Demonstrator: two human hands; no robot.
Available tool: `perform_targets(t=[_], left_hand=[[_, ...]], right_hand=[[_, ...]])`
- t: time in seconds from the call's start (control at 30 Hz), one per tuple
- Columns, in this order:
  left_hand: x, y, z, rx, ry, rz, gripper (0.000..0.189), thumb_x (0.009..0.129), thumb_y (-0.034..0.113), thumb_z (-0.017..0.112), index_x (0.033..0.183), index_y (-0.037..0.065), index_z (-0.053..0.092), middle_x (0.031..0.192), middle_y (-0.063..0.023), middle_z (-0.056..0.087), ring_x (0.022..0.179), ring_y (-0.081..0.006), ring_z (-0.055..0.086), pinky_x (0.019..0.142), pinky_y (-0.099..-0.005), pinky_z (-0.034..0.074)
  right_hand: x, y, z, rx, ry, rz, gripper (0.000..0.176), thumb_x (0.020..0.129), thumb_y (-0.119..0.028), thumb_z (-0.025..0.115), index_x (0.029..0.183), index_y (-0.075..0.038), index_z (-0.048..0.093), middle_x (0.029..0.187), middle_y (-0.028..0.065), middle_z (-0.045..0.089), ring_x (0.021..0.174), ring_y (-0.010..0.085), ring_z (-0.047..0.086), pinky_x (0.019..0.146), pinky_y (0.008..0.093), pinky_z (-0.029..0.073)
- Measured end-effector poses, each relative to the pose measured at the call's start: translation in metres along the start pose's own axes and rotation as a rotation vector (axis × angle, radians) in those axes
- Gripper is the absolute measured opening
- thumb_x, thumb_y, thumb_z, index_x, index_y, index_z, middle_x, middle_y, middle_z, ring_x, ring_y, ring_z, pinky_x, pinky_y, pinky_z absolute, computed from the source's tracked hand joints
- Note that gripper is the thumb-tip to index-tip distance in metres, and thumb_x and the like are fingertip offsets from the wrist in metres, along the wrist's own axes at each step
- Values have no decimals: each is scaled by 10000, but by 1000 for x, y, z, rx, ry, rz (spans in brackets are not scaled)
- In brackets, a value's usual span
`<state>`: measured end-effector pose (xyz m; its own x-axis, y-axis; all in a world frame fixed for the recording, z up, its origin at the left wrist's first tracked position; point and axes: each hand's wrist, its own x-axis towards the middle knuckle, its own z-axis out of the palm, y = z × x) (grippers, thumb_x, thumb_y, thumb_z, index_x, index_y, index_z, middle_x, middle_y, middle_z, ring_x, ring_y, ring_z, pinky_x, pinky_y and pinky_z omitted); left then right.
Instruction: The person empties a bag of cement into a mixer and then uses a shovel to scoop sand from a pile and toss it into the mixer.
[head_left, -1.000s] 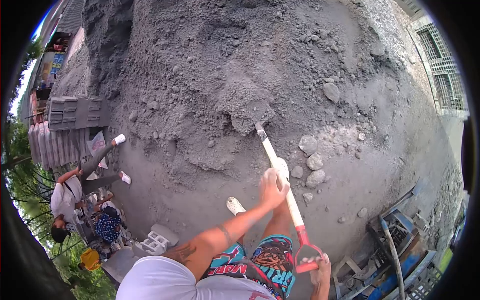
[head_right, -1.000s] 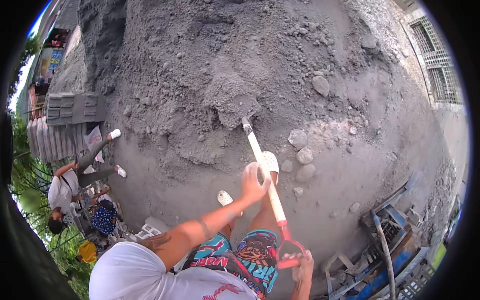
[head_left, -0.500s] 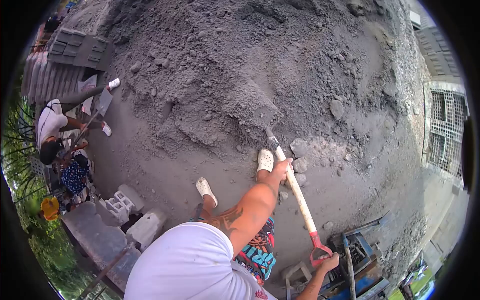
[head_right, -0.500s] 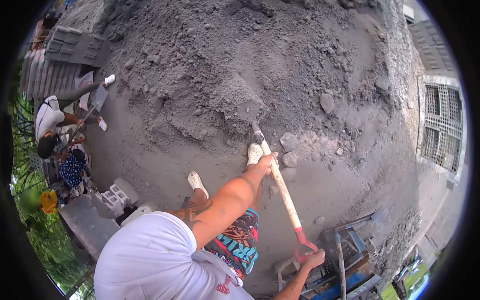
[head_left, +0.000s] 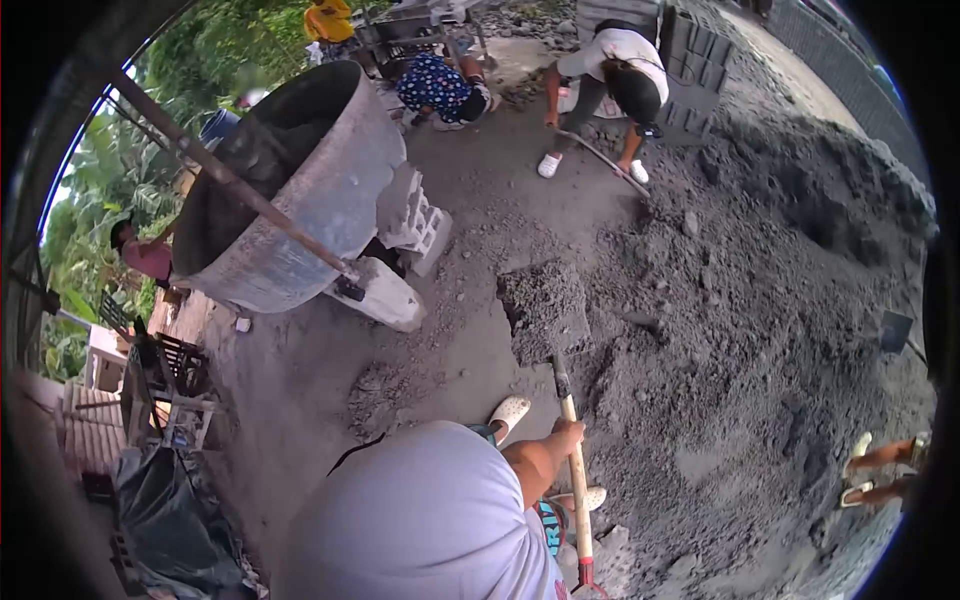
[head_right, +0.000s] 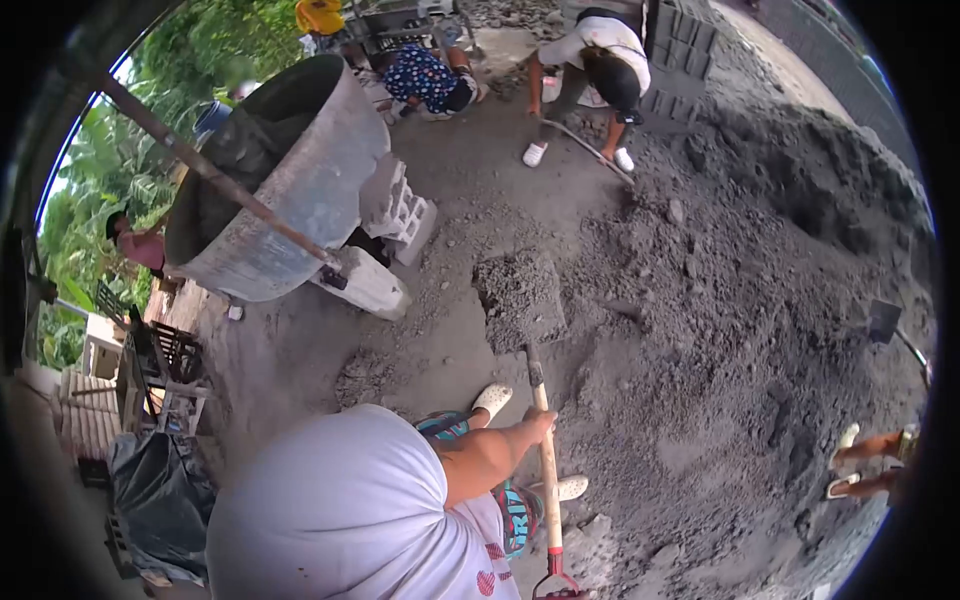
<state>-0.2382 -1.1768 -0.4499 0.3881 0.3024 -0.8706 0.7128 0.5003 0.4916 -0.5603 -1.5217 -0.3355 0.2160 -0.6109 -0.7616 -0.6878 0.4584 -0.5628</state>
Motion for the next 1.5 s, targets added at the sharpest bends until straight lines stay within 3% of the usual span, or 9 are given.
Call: perform_targets(t=[0.3, 0.47, 0.73, 0.9, 1.0, 1.07, 1.2, 1.37, 1.5], left_hand=[[-10, 486, -307, -793, -121, 758, 169, 853, 183, 695, 843, 95, 551, 694, -38, 559, 551, -187, 562, 486, -374, 507], [-98, 543, -429, -1020, -233, 970, 283, 944, 373, 612, 864, 127, 496, 678, -10, 514, 565, -162, 545, 501, -349, 471], [-125, 463, -409, -798, -219, 866, 302, 893, 344, 689, 977, 124, 501, 711, -28, 534, 554, -200, 567, 502, -398, 499], [-71, 339, -267, -790, -617, 501, 272, 880, 285, 708, 781, 143, 499, 630, -14, 507, 524, -178, 514, 510, -394, 477], [-28, 165, -155, -520, -427, 212, 204, 865, 151, 651, 798, 116, 461, 595, -24, 477, 455, -195, 455, 451, -374, 450], [-34, 44, -95, -316, -199, -110, 187, 863, 136, 644, 819, 94, 467, 586, -28, 473, 428, -172, 456, 418, -344, 448], [-98, -174, -32, 250, -316, -331, 109, 840, 88, 597, 830, 91, 488, 616, -35, 495, 440, -174, 473, 419, -356, 469], [-198, -289, 46, 591, -598, -405, 115, 854, 119, 610, 878, 60, 515, 645, -60, 509, 515, -207, 526, 461, -372, 482], [-249, -268, 95, 616, -837, -381, 190, 921, 210, 592, 963, 27, 565, 711, -63, 545, 587, -214, 572, 509, -424, 501]], right_hand=[[-187, -135, 480, 153, -896, -832, 361, 953, -301, 421, 670, -77, 443, 546, 53, 517, 457, 149, 495, 415, 307, 392], [-459, -154, 531, -171, -1476, -1387, 245, 902, -229, 652, 861, -14, 540, 656, 9, 526, 589, 105, 464, 568, 288, 422], [-407, -113, 423, -168, -1327, -1380, 186, 886, -143, 611, 777, -45, 497, 679, 14, 500, 587, 78, 444, 520, 258, 365], [-279, -91, 250, 243, -1098, -472, 237, 987, -304, 478, 913, -80, 454, 649, 65, 514, 486, 164, 529, 490, 353, 545], [-203, -28, 120, 153, -603, -596, 252, 988, -307, 488, 1028, -59, 510, 720, 91, 572, 512, 171, 556, 499, 336, 548], [-236, 2, 31, 187, -340, -701, 365, 964, -290, 537, 1219, -31, 519, 1049, 145, 624, 920, 213, 639, 744, 335, 553], [-332, 11, -113, -304, 2, -1127, 267, 860, -202, 621, 1036, -1, 632, 1109, 157, 625, 1121, 318, 582, 951, 411, 454], [-377, 20, -142, -141, 13, -1179, 254, 830, -151, 655, 607, -47, 591, 609, 69, 620, 645, 268, 668, 752, 419, 568], [-335, -7, -81, -10, 184, -1103, 286, 875, -161, 627, 623, -31, 590, 628, 75, 619, 656, 234, 654, 778, 420, 560]])
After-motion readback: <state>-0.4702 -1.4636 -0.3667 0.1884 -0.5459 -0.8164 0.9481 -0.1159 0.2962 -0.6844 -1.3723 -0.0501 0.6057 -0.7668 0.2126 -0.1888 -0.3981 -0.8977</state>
